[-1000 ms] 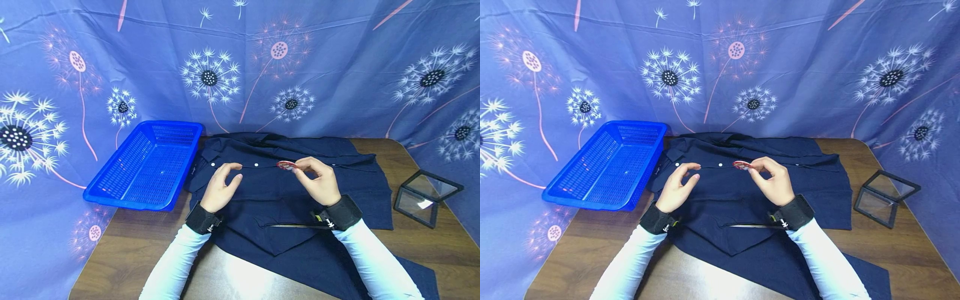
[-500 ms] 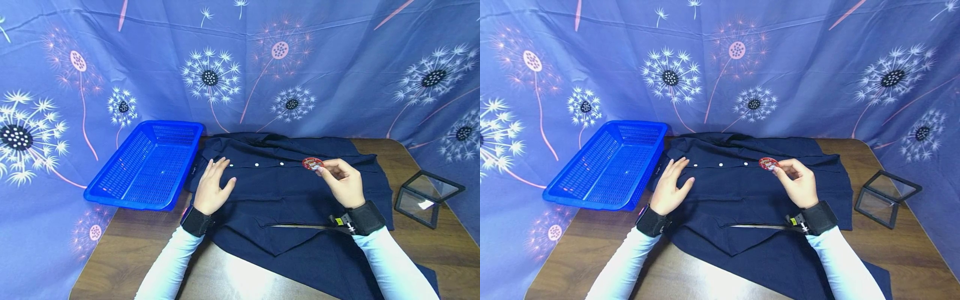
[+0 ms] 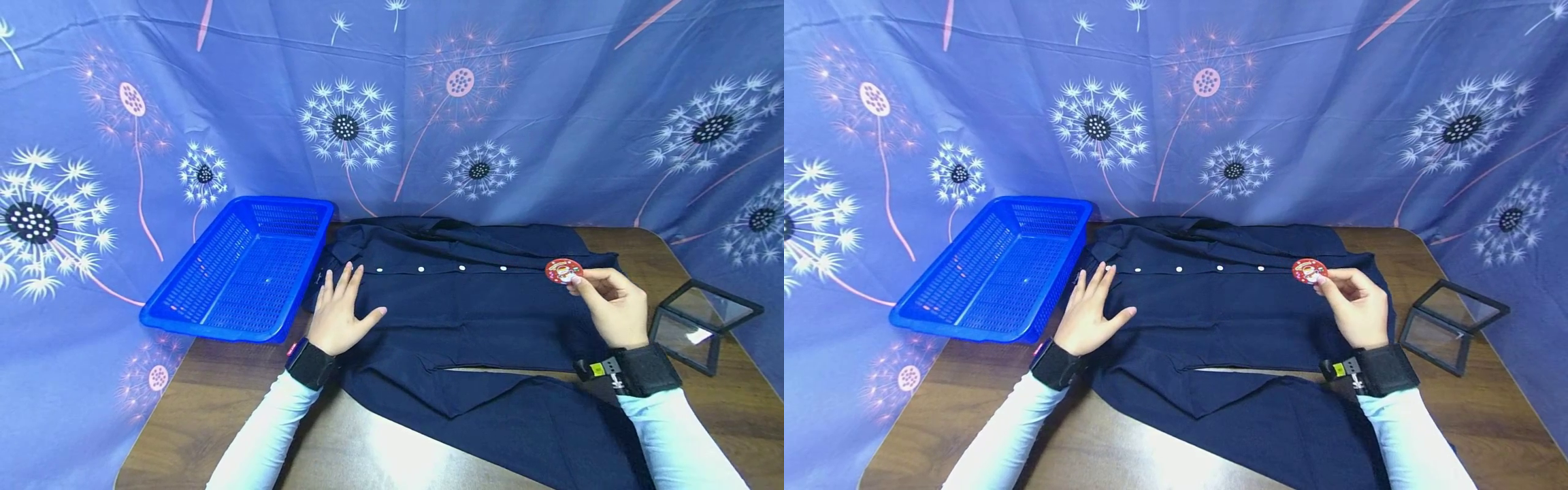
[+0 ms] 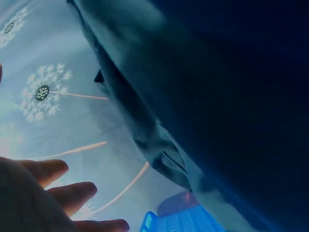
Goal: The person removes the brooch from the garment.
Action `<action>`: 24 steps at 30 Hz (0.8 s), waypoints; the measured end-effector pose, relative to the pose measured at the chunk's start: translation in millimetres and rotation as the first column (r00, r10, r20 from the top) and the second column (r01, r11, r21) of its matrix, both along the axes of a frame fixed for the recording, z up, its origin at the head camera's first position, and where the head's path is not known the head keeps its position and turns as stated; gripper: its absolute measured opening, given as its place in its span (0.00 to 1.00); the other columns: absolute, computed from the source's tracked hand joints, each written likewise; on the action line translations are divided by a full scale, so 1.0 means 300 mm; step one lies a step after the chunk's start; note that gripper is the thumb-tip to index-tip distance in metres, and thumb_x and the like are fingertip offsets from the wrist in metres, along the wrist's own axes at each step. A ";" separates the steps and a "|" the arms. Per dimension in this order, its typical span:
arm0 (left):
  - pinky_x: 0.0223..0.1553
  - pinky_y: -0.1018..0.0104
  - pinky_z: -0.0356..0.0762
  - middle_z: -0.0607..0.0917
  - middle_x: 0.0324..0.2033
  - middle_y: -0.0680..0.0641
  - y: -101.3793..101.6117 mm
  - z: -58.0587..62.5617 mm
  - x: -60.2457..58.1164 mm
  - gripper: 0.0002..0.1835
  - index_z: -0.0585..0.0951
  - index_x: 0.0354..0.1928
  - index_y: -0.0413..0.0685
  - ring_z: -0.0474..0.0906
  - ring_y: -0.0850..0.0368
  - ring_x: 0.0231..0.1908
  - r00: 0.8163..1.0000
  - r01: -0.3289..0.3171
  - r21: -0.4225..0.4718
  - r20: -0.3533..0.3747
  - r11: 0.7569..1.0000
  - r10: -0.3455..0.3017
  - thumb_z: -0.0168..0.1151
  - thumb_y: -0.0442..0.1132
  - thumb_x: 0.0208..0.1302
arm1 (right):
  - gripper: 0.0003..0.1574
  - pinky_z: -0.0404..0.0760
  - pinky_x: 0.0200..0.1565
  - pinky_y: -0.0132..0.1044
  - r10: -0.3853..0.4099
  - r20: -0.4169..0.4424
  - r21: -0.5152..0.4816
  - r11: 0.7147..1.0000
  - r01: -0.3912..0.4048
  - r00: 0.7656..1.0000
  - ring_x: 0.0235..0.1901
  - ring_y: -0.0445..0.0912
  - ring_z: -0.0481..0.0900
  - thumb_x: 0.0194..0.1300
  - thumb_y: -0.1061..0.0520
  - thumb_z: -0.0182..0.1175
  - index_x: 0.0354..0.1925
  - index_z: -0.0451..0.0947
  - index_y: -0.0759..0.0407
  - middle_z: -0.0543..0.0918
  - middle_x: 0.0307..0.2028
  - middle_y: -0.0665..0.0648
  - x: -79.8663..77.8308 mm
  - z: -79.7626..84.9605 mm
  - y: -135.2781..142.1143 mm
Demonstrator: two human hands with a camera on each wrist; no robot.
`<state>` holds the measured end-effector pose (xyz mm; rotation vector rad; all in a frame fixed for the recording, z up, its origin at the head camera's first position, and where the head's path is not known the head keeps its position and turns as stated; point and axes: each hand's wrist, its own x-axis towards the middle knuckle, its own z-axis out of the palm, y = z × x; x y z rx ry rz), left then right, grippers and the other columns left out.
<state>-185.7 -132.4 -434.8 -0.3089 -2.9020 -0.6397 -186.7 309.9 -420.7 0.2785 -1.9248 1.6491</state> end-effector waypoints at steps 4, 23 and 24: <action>0.73 0.35 0.40 0.46 0.78 0.46 -0.007 -0.006 0.005 0.52 0.48 0.78 0.58 0.32 0.35 0.76 0.998 -0.018 -0.044 0.060 0.999 0.020 0.53 0.73 0.58 | 0.07 0.80 0.30 0.20 -0.079 0.049 -0.065 0.994 0.082 0.996 0.22 0.33 0.84 0.59 0.77 0.60 0.38 0.80 0.77 0.87 0.23 0.43 0.011 -0.004 0.047; 0.69 0.28 0.45 0.46 0.78 0.42 -0.031 -0.050 -0.008 0.57 0.48 0.78 0.57 0.38 0.32 0.76 0.958 0.018 -0.132 0.287 0.991 0.021 0.55 0.76 0.53 | 0.11 0.80 0.22 0.25 -0.196 0.275 -0.522 0.792 0.317 0.941 0.17 0.39 0.84 0.60 0.77 0.58 0.30 0.82 0.66 0.85 0.23 0.53 0.089 -0.009 0.283; 0.69 0.28 0.46 0.47 0.78 0.42 -0.030 -0.049 -0.007 0.57 0.49 0.78 0.57 0.38 0.32 0.76 0.955 0.022 -0.136 0.295 0.991 0.019 0.55 0.77 0.53 | 0.12 0.80 0.22 0.24 -0.208 0.312 -0.513 0.784 0.349 0.927 0.17 0.38 0.84 0.60 0.77 0.57 0.30 0.82 0.64 0.85 0.23 0.51 0.095 -0.009 0.295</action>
